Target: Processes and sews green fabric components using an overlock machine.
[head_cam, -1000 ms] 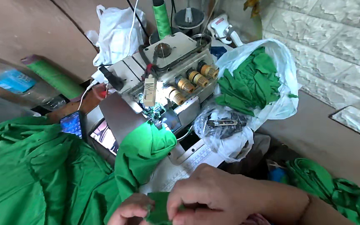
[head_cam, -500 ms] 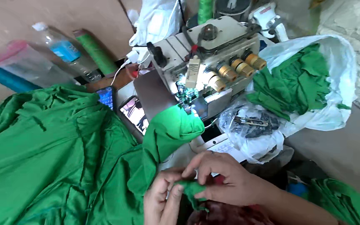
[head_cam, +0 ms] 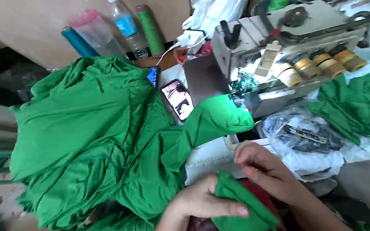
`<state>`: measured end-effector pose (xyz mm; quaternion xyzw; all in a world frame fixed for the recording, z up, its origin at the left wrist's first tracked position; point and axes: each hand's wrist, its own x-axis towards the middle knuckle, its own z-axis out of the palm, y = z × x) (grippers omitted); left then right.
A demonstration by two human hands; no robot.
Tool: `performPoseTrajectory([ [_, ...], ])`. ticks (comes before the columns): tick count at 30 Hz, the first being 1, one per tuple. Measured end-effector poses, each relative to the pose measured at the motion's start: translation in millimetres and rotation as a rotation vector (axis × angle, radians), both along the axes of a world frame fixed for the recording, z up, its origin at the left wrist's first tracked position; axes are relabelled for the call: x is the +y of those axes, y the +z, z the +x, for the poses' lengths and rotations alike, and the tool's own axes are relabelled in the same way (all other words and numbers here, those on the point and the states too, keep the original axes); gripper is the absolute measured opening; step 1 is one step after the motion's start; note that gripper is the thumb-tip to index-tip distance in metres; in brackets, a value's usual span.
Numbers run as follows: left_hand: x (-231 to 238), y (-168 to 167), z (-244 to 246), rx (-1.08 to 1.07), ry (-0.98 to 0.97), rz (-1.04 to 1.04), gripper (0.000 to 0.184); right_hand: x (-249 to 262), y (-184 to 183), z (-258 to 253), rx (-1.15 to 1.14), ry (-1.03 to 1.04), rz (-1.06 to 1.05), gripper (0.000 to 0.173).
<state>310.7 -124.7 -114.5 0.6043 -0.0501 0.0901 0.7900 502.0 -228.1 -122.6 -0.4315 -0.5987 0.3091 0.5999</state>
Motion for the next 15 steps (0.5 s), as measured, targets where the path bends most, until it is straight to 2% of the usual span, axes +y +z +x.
performPoseTrajectory([
  [2, 1.1, 3.0, -2.9, -0.012, 0.200, -0.100, 0.020, -2.6, -0.2, 6.2, 0.005, -0.013, 0.019, 0.029],
  [4, 2.2, 7.4, -4.9, 0.012, 0.282, -0.220, 0.021, -3.6, 2.3, 7.0, -0.096, -0.045, 0.060, 0.036],
  [5, 2.2, 8.3, -5.1, 0.020, 0.278, -0.251, 0.021, -2.5, 3.4, 4.7, -0.178, -0.068, 0.083, 0.037],
  [7, 0.6, 8.2, -3.9, 0.023, 0.238, -0.257, 0.021, 2.5, 4.0, -3.7, -0.292, -0.140, 0.147, 0.028],
  [10, -1.4, 9.4, -3.0, 0.023, 0.198, -0.262, 0.024, 5.1, 9.5, -12.6, -0.278, -0.195, 0.189, 0.010],
  [15, 0.8, 16.2, -12.1, 0.087, 0.240, -0.300, 0.025, 8.6, 12.0, -12.9, -0.320, -0.185, 0.195, 0.011],
])
